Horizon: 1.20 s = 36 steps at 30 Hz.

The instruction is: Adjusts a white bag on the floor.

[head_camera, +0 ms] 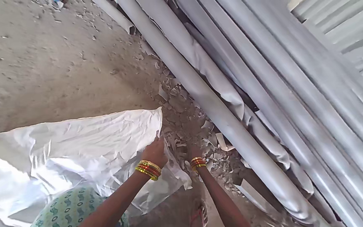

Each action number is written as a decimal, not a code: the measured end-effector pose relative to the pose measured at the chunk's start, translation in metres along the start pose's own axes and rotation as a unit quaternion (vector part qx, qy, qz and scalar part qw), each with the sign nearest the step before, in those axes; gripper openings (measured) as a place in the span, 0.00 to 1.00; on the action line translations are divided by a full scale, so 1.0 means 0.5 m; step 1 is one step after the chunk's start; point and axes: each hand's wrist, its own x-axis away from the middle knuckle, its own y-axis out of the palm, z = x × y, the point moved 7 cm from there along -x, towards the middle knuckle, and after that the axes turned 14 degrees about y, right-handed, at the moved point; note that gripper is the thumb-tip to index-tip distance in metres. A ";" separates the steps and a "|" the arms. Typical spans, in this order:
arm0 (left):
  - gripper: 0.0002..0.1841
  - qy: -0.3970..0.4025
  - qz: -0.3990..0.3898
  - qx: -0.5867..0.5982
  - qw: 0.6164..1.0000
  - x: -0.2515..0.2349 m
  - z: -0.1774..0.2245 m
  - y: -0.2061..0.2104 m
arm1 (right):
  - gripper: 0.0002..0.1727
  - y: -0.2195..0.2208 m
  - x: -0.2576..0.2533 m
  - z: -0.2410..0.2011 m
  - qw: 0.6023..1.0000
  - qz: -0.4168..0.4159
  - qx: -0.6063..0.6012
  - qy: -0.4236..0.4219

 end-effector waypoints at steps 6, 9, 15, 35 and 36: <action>0.44 -0.001 -0.005 -0.004 1.000 0.002 0.001 0.001 | 0.38 0.010 0.017 -0.061 0.997 -0.026 0.048 -0.047; 0.42 0.000 0.000 -0.005 1.000 0.004 0.000 0.001 | 0.34 -0.001 0.017 -0.062 0.996 -0.028 0.063 -0.063; 0.43 -0.002 -0.002 0.008 1.000 0.009 0.005 -0.006 | 0.28 -0.002 -0.002 -0.060 0.991 -0.088 0.015 -0.096; 0.43 0.002 0.016 -0.010 1.000 0.000 0.007 0.001 | 0.49 -0.004 0.106 -0.020 0.964 0.025 -0.266 -0.019; 0.43 0.002 0.018 -0.009 1.000 0.001 0.007 -0.001 | 0.52 0.006 0.092 0.009 0.969 0.035 -0.244 0.025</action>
